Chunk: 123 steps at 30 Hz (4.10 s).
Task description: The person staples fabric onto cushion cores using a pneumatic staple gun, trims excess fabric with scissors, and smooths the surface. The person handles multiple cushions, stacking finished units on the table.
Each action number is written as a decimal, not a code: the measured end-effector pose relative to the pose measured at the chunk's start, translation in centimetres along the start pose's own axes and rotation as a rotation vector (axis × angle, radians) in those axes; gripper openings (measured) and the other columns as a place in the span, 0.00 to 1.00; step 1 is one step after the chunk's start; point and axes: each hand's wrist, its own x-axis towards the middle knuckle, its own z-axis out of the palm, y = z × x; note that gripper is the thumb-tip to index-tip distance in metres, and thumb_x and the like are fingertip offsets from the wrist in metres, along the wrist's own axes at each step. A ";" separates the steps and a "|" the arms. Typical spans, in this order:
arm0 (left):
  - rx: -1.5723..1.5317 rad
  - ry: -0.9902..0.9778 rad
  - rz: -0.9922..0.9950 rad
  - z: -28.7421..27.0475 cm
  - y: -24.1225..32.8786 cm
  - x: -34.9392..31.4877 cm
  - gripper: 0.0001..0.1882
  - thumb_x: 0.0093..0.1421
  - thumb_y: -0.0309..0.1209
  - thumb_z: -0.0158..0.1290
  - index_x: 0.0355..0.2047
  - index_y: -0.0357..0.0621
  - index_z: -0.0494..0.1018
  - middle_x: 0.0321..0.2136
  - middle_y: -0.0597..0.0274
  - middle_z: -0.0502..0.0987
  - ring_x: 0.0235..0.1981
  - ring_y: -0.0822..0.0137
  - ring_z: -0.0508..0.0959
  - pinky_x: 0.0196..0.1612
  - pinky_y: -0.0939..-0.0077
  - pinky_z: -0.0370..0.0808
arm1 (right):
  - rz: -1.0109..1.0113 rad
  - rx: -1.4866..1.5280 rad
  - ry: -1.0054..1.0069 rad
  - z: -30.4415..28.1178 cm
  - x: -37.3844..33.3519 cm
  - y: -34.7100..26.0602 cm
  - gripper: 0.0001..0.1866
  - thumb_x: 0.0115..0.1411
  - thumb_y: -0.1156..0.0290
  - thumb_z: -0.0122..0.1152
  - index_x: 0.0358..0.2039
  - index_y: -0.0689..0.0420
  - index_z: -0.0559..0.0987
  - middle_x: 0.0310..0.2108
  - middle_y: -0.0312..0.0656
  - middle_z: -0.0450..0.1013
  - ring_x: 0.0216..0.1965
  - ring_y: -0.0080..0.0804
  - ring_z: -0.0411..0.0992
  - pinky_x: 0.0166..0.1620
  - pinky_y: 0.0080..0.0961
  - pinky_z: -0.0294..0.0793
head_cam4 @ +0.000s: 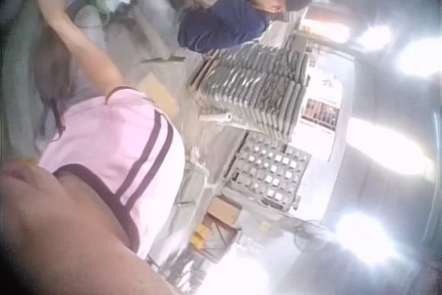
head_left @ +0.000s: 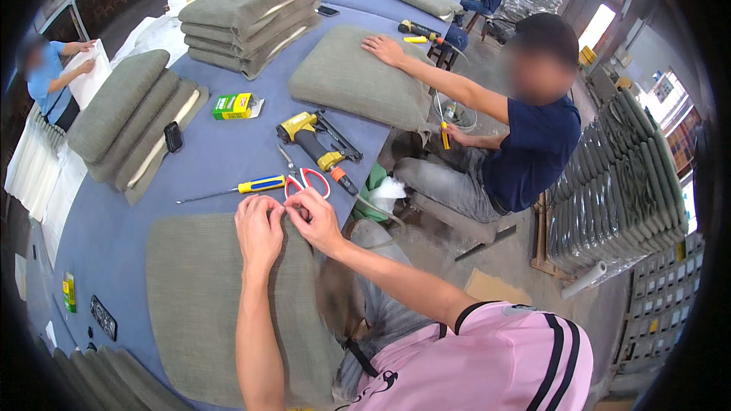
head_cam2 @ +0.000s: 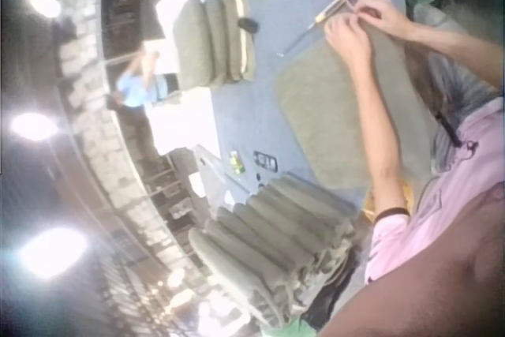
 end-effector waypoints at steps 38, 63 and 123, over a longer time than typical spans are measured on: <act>-0.010 -0.071 0.020 -0.9 1.1 0.2 0.06 0.66 0.31 0.64 0.39 0.46 0.80 0.45 0.60 0.82 0.53 0.53 0.80 0.60 0.54 0.72 | 0.110 0.084 0.011 0.1 0.3 0.6 0.05 0.67 0.76 0.70 0.40 0.61 0.82 0.34 0.37 0.74 0.24 0.23 0.67 0.30 0.28 0.68; -0.107 -0.042 0.000 -0.4 0.0 0.1 0.08 0.63 0.31 0.67 0.41 0.47 0.82 0.54 0.52 0.79 0.62 0.45 0.76 0.65 0.46 0.71 | 0.051 0.038 -0.005 0.1 -0.4 0.8 0.06 0.66 0.77 0.69 0.41 0.62 0.82 0.36 0.40 0.75 0.29 0.27 0.72 0.34 0.28 0.73; -0.074 -0.010 0.004 -0.6 0.6 0.1 0.04 0.68 0.31 0.61 0.41 0.47 0.80 0.42 0.58 0.82 0.49 0.51 0.81 0.60 0.51 0.70 | -0.059 0.054 -0.005 0.1 -0.6 1.0 0.06 0.65 0.79 0.69 0.41 0.63 0.81 0.38 0.41 0.74 0.37 0.30 0.77 0.42 0.29 0.78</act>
